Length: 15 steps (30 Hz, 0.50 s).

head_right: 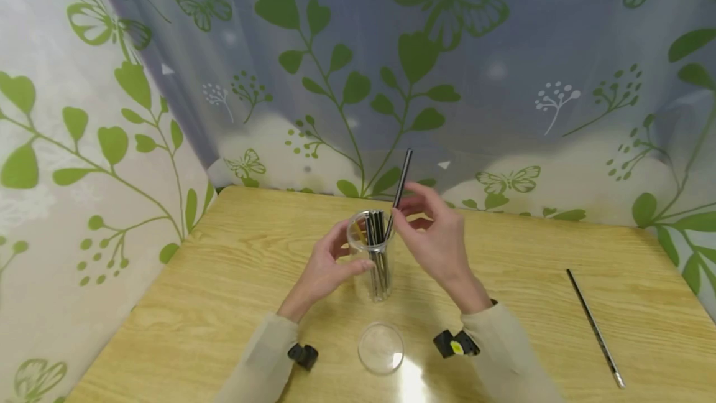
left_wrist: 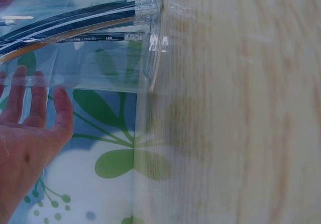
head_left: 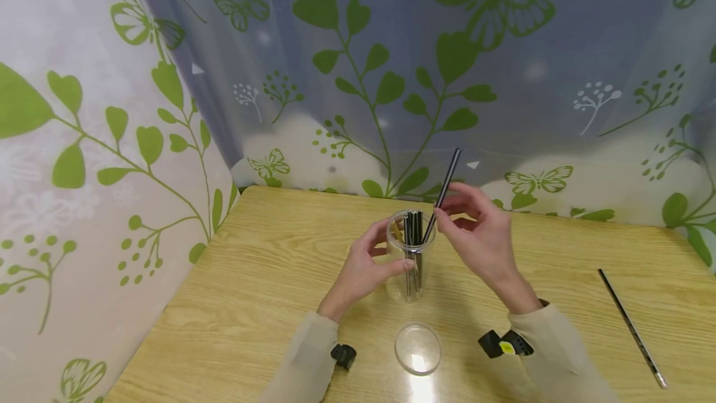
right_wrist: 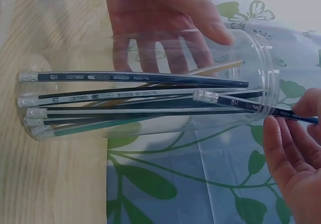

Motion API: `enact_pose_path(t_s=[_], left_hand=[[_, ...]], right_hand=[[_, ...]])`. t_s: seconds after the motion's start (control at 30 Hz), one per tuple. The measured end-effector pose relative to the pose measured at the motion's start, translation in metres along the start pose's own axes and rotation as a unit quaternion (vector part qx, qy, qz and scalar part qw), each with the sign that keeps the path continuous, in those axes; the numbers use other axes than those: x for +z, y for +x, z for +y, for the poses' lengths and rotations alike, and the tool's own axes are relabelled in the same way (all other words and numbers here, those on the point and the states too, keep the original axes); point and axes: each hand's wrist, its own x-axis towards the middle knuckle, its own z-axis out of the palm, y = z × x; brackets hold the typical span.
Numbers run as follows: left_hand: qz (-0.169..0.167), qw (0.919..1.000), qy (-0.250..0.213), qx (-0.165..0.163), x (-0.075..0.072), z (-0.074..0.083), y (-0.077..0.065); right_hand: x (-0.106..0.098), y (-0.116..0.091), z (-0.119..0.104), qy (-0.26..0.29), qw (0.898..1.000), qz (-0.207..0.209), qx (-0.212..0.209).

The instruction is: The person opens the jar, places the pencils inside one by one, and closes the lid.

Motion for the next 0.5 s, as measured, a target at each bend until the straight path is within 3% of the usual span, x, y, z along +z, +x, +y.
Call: enact_pose_path(t_s=[0.27,0.5], left_hand=[[-0.002,1.0000,-0.001,-0.004,0.0004,0.0005,-0.0003],[0.000,1.0000,-0.004,-0.007,0.0001,0.0010,-0.0005]], right_hand=[[0.0023,-0.0048,0.0032,-0.034,0.999,-0.017,0.002],[0.0031,-0.0078,0.0048,-0.055,0.997,-0.039,0.039]])
